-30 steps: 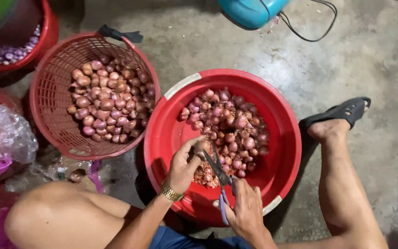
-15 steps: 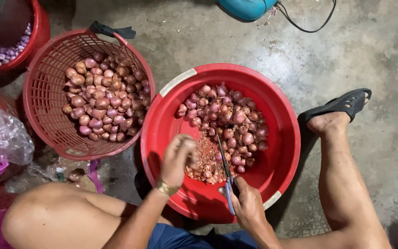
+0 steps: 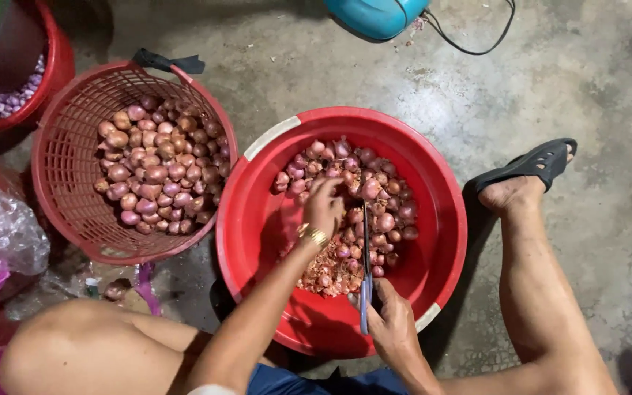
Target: Trimming the roots and tops of small red onions using scissors over a red bowl.
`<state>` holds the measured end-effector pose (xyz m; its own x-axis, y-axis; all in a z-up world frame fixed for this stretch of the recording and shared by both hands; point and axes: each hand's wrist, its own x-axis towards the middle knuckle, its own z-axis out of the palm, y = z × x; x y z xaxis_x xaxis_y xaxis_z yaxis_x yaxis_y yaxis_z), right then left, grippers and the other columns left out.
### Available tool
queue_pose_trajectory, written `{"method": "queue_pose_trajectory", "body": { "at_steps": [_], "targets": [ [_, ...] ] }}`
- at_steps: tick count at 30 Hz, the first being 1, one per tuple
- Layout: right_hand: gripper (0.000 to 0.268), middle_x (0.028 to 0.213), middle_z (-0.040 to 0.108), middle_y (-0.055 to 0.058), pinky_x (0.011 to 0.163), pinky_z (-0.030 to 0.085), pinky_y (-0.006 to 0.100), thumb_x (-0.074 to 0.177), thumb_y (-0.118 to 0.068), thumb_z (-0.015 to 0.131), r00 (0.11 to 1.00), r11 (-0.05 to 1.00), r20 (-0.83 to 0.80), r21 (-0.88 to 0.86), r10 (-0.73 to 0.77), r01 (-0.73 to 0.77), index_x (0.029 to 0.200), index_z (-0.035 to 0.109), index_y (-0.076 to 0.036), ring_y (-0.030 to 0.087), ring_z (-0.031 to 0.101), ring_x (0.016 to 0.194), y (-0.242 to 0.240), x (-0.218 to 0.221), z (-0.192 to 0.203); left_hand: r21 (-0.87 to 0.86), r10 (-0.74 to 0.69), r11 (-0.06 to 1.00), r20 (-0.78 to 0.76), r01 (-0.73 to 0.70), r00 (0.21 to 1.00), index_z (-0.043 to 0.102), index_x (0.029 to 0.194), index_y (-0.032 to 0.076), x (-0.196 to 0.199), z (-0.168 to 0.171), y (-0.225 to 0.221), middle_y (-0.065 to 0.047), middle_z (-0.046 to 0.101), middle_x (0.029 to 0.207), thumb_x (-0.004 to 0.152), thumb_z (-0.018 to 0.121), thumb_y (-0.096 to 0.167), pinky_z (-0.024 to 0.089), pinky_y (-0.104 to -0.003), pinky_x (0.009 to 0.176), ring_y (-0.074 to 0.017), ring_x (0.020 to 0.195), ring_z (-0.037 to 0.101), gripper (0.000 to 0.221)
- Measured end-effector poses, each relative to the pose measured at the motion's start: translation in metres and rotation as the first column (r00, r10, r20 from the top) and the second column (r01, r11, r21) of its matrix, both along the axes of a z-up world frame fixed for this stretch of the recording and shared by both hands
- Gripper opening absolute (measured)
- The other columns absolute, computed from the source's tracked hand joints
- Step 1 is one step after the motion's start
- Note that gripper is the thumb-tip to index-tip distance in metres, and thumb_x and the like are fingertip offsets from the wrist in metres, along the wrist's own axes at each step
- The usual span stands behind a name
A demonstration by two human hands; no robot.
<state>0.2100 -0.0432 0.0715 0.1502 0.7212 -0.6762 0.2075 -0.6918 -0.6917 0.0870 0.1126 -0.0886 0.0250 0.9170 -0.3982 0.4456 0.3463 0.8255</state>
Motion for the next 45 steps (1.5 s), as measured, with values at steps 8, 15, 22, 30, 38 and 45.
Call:
{"method": "queue_pose_trajectory", "body": {
  "at_steps": [8, 15, 22, 30, 38, 45],
  "targets": [
    [0.028, 0.062, 0.066, 0.009, 0.044, 0.056, 0.031, 0.081, -0.018, 0.082, 0.999, 0.999, -0.016, 0.001, -0.04, 0.04, 0.096, 0.07, 0.002, 0.016, 0.057, 0.048, -0.001, 0.007, 0.004, -0.407, 0.152, 0.913, 0.254, -0.037, 0.955, 0.051, 0.118, 0.015, 0.025, 0.01, 0.027, 0.008, 0.025, 0.059, 0.103, 0.041, 0.041, 0.024, -0.025, 0.041, -0.0084, 0.046, 0.031, 0.031],
    [0.028, 0.055, 0.061, 0.003, 0.038, 0.044, 0.029, 0.084, -0.022, 0.079, 0.996, 0.986, 0.0, 0.14, 0.094, -0.093, 0.099, 0.067, -0.002, 0.014, 0.054, 0.043, -0.01, 0.015, -0.011, -0.174, 0.112, 0.983, 0.282, -0.065, 0.953, 0.06, 0.131, 0.018, -0.008, -0.028, 0.008, -0.009, 0.052, 0.151, 0.09, 0.066, 0.003, 0.059, -0.03, 0.099, -0.0208, 0.119, 0.064, 0.044],
    [0.051, 0.066, 0.069, 0.001, 0.056, 0.049, 0.031, 0.081, -0.052, 0.066, 0.951, 0.957, 0.117, 0.024, 0.286, -0.29, 0.108, 0.064, -0.009, 0.015, 0.062, 0.059, -0.012, 0.01, -0.006, -0.273, 0.214, 0.962, 0.705, -0.02, 0.676, 0.042, 0.155, 0.008, -0.061, 0.104, -0.041, -0.005, 0.057, 0.103, 0.094, 0.052, -0.012, 0.066, -0.019, 0.069, -0.018, 0.107, 0.068, 0.066],
    [0.086, 0.101, 0.066, 0.011, 0.073, 0.047, 0.042, 0.073, -0.064, 0.077, 0.692, 0.718, 0.592, 0.257, 0.412, -0.647, 0.128, 0.054, -0.002, 0.029, 0.064, 0.079, -0.024, -0.002, -0.017, -0.259, 0.223, 0.962, 0.576, -0.083, 0.787, 0.052, 0.141, 0.003, -0.082, 0.123, -0.099, -0.014, 0.065, 0.116, 0.083, 0.058, -0.015, 0.064, -0.024, 0.056, -0.0173, 0.064, 0.07, 0.061],
    [0.06, 0.081, 0.069, 0.009, 0.064, 0.052, 0.041, 0.079, -0.054, 0.075, 0.82, 0.841, 0.306, 0.098, 0.483, -0.532, 0.11, 0.056, -0.007, 0.025, 0.063, 0.065, -0.016, 0.007, -0.014, -0.154, 0.034, 0.987, 0.475, 0.045, 0.879, 0.068, 0.098, 0.002, -0.076, 0.123, -0.111, -0.003, 0.067, 0.081, 0.084, 0.073, -0.004, 0.057, -0.022, 0.054, -0.0109, 0.061, 0.064, 0.016],
    [0.031, 0.064, 0.073, 0.005, 0.05, 0.051, 0.034, 0.085, -0.034, 0.078, 0.89, 0.897, 0.135, 0.016, 0.435, -0.441, 0.084, 0.064, -0.007, 0.016, 0.059, 0.05, -0.007, 0.009, -0.006, 0.027, -0.082, 0.997, 0.356, 0.078, 0.931, 0.068, 0.12, 0.003, -0.073, 0.096, -0.108, -0.008, 0.06, 0.114, 0.08, 0.076, 0.008, 0.058, -0.036, 0.097, -0.0215, 0.104, 0.064, 0.041]
  ]
}}
